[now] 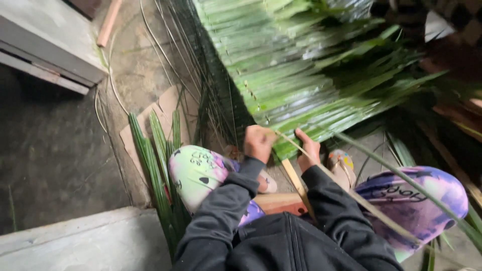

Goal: Weaving palm leaves into a mat or roof section by folding them over a support and stitching them together.

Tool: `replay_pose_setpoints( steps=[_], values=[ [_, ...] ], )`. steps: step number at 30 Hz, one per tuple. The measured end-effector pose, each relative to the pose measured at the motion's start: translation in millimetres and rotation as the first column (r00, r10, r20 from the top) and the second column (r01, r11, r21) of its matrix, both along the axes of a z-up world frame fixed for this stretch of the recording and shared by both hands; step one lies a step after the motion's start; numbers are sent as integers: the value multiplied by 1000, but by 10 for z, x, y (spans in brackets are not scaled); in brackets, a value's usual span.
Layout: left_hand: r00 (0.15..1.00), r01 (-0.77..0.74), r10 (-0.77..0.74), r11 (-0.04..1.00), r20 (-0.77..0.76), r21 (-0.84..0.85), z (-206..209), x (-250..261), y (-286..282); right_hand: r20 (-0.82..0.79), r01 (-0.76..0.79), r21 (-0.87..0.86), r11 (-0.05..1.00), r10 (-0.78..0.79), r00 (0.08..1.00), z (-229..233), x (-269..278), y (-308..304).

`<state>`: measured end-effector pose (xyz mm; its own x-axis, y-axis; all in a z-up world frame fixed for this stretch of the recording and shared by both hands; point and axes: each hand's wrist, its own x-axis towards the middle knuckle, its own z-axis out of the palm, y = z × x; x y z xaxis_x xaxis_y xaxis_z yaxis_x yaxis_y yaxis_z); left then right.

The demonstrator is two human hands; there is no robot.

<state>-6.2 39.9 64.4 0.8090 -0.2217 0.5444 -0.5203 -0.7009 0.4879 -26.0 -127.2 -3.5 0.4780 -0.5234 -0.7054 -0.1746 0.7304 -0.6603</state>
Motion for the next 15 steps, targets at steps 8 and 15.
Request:
replay_pose_setpoints(
  steps=[8, 15],
  values=[
    [539, -289, 217, 955, -814, 63, -1004, -59, -114, -46, -87, -13, 996, 86, 995, 400, 31, 2],
    [226, -794, -568, 364, -792, -487, -1488, -204, 44, -70, -73, -50, 996, 69, 995, 425, 150, 16]
  ],
)
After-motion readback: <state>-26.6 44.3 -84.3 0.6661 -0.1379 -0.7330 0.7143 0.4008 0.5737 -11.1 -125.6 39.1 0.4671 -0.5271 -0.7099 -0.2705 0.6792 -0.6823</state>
